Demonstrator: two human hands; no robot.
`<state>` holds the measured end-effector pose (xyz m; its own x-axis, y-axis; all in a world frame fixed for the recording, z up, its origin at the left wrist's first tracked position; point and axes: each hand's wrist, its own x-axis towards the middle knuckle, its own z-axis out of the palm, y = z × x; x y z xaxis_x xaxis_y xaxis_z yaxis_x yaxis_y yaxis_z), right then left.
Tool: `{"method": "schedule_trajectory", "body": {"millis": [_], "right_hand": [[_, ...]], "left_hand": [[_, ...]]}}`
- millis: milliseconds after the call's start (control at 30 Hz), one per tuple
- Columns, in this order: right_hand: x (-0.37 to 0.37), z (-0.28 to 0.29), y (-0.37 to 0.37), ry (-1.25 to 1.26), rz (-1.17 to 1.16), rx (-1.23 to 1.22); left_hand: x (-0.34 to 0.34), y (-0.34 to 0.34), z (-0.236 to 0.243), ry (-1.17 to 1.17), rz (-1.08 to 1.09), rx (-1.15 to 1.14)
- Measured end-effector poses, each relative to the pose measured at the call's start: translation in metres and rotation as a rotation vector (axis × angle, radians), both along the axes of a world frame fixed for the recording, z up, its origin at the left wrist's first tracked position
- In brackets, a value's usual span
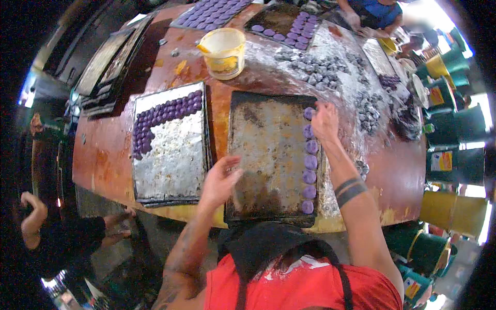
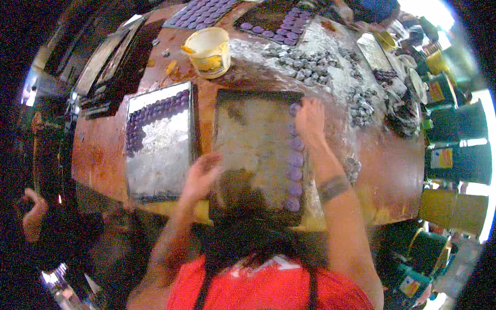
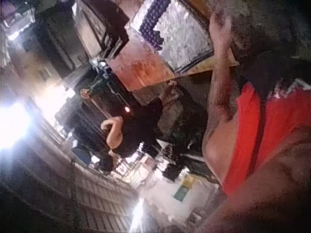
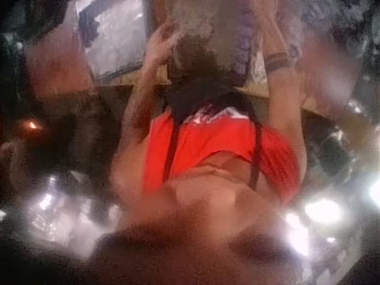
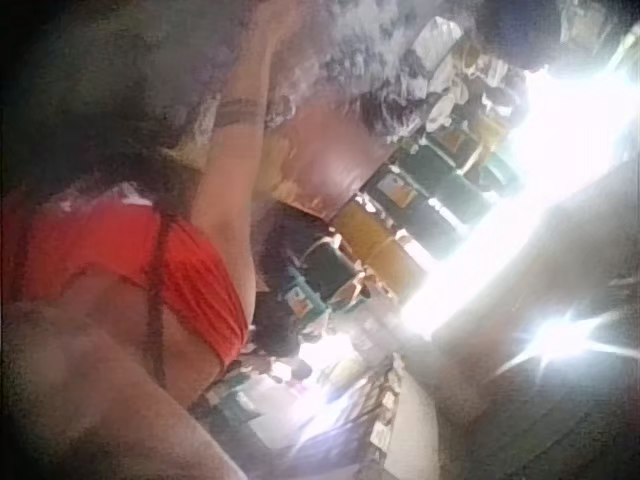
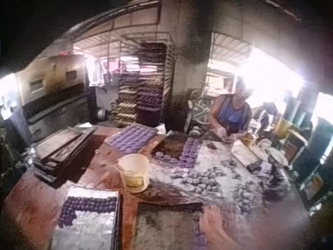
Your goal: The person places a baking tray on the table, wraps portions of filling in dough pieces by hand, and arranges the shaped dough rounds onto the tray.
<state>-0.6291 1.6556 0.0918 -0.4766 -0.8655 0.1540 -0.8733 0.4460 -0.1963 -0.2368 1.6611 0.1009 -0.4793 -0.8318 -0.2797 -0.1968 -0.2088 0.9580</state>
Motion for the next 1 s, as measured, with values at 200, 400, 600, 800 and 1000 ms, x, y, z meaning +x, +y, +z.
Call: {"method": "schedule_trajectory", "body": {"millis": [200, 400, 600, 800, 1000], "right_hand": [[0.012, -0.047, 0.015, 0.272, 0.32, 0.169], [0.003, 0.003, 0.015, -0.105, 0.161, -0.194], [0.049, -0.029, 0.106, -0.39, 0.153, -0.204], [0.066, 0.005, 0.157, -0.522, 0.083, -0.259], [-0.04, -0.024, 0.212, 0.067, -0.054, -0.19]], "left_hand": [[0.078, 0.006, -0.009, -0.27, 0.243, -0.037], [0.085, 0.048, -0.02, -0.835, 0.056, -0.657], [0.059, 0.058, -0.027, -1.018, 0.13, -0.729], [0.096, 0.065, -0.025, -0.995, 0.039, -0.784], [0.134, 0.098, -0.02, -0.951, -0.102, -0.964]]}}
